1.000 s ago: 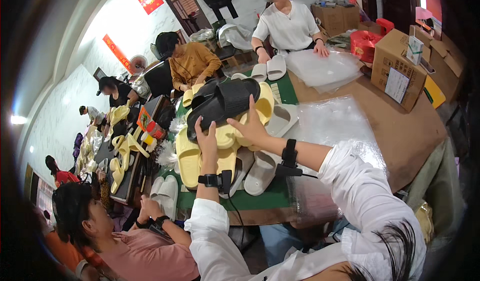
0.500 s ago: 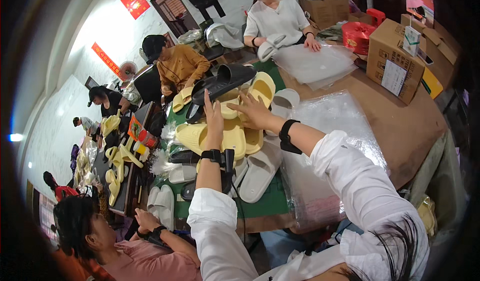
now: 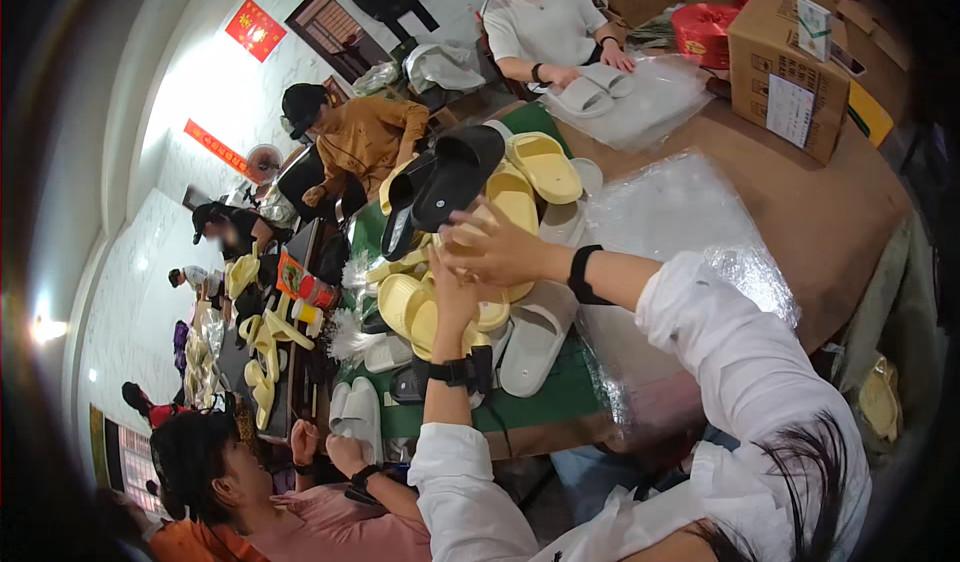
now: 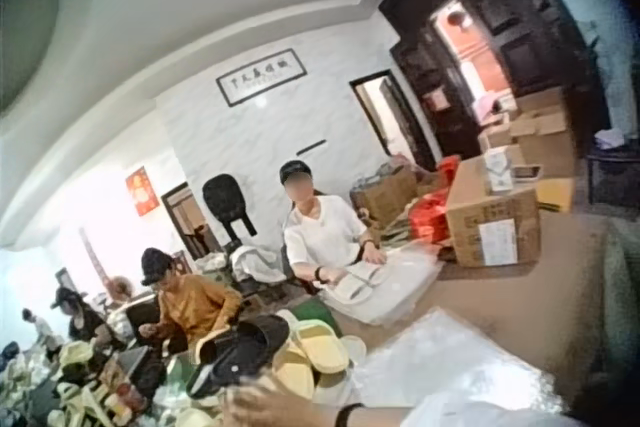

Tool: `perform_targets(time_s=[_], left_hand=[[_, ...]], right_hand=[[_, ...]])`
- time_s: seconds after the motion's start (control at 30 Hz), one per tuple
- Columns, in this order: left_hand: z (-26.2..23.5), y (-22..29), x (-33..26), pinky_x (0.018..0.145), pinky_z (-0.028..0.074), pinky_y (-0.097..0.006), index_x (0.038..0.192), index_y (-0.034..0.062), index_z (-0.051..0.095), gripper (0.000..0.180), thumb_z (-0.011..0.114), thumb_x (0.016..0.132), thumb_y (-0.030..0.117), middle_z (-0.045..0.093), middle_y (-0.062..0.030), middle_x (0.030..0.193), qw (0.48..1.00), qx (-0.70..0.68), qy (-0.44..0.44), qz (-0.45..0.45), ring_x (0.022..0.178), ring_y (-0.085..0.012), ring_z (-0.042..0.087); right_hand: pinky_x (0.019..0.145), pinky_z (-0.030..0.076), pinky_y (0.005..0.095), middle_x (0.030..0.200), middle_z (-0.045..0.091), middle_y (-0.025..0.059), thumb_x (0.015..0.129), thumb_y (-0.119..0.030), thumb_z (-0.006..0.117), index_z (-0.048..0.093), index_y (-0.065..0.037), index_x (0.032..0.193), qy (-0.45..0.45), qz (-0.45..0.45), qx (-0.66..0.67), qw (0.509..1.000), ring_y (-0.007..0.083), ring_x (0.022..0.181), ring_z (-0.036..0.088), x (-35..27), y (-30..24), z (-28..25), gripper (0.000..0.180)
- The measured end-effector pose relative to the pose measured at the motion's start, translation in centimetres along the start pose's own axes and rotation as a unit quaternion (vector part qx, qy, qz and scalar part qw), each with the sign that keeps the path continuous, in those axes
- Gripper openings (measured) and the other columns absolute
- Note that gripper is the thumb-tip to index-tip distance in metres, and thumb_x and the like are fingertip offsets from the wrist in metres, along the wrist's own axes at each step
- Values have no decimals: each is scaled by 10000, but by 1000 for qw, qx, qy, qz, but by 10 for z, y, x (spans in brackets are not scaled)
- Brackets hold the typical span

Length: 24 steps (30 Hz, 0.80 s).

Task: Packing yellow slides into plastic bags and placing them in a large sack in a shoe factory.

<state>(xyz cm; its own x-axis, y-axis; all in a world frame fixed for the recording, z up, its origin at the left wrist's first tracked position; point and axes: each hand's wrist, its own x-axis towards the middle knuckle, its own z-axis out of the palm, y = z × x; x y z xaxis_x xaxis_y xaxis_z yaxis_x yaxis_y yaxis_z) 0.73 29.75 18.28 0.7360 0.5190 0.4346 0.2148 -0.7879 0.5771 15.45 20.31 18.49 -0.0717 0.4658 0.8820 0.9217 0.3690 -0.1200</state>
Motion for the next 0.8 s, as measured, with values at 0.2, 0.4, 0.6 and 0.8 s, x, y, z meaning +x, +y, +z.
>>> perform_targets(time_s=[0.2,0.4,0.6,0.8], left_hand=[[-11,4,-37,1015,315,-396,1267,37,465,484,552,794,88,343,-228,1339,989,83,78,-98,1234,-370,370],[-10,-9,-93,1011,300,-456,1405,76,199,833,677,731,188,287,-273,1349,938,121,193,-261,1239,-427,316],[5,-25,-114,988,334,-421,1309,-38,357,692,662,775,277,290,-272,1346,932,-32,230,-279,1197,-425,372],[6,10,-94,800,441,-393,1111,-24,545,365,587,832,208,613,-208,1004,940,-28,185,-284,912,-358,584]], right_hand=[[1016,286,580,1357,379,27,757,-178,569,573,-102,1134,-166,-119,-269,941,291,1267,365,-13,33,10,384],[803,435,391,1352,382,52,767,-121,537,681,-27,908,-155,44,-249,955,317,1014,516,-8,49,15,222],[815,424,370,1424,313,70,798,-100,513,669,18,971,-126,134,-270,945,330,963,513,-11,63,27,261],[920,381,451,1464,237,97,810,-128,529,672,-29,1036,-224,235,-339,883,422,1111,454,8,46,33,285]])
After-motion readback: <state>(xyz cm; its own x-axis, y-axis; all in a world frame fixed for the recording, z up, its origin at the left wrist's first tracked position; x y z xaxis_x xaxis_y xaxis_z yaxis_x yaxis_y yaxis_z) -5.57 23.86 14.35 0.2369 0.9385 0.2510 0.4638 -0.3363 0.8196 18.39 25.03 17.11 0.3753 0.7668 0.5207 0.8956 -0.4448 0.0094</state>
